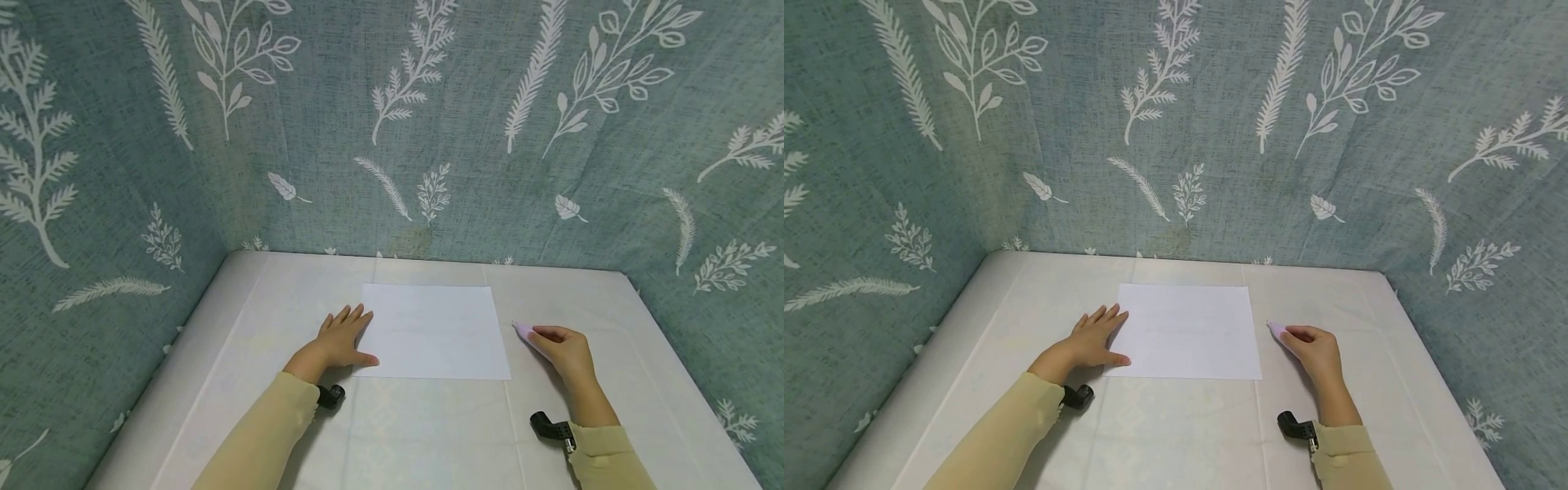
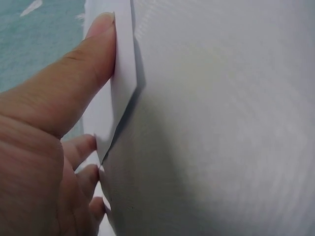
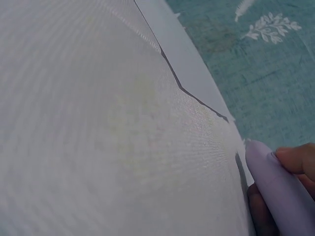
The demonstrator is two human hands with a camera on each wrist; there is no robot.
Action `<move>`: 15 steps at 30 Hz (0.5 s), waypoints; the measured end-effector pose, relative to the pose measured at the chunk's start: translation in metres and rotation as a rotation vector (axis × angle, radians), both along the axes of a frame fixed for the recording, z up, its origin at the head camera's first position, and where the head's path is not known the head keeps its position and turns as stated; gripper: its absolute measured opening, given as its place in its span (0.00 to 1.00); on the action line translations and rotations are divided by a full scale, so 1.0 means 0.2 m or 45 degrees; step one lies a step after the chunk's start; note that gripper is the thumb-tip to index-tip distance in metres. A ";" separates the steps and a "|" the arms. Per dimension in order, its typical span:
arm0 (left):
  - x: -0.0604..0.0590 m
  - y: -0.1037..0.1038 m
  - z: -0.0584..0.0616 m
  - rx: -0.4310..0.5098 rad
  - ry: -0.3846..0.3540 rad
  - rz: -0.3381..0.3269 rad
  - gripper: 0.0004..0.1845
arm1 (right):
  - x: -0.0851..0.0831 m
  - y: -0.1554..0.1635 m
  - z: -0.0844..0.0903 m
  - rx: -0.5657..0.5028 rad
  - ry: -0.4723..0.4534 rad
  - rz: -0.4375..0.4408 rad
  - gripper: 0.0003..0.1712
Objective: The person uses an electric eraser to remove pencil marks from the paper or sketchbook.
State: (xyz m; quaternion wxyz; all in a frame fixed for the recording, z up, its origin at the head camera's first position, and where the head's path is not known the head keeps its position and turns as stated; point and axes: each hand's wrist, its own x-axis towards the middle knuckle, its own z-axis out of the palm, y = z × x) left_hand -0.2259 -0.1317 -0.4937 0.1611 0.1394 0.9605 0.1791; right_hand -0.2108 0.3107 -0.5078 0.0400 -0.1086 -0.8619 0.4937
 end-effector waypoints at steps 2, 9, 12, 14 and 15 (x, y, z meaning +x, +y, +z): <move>0.00 0.00 0.00 -0.008 0.001 -0.004 0.57 | 0.00 0.00 0.00 0.009 -0.005 0.008 0.27; 0.00 0.00 0.01 -0.006 0.007 -0.012 0.56 | 0.01 -0.01 0.00 0.050 -0.009 0.015 0.26; 0.00 0.00 0.00 -0.005 0.012 -0.011 0.57 | 0.01 -0.02 0.00 0.073 -0.008 0.013 0.25; 0.01 0.00 0.00 0.001 0.012 -0.008 0.56 | 0.01 -0.03 -0.01 0.089 -0.004 0.010 0.25; 0.01 0.00 0.00 0.002 0.012 -0.007 0.56 | 0.01 -0.03 -0.01 0.095 0.003 0.005 0.25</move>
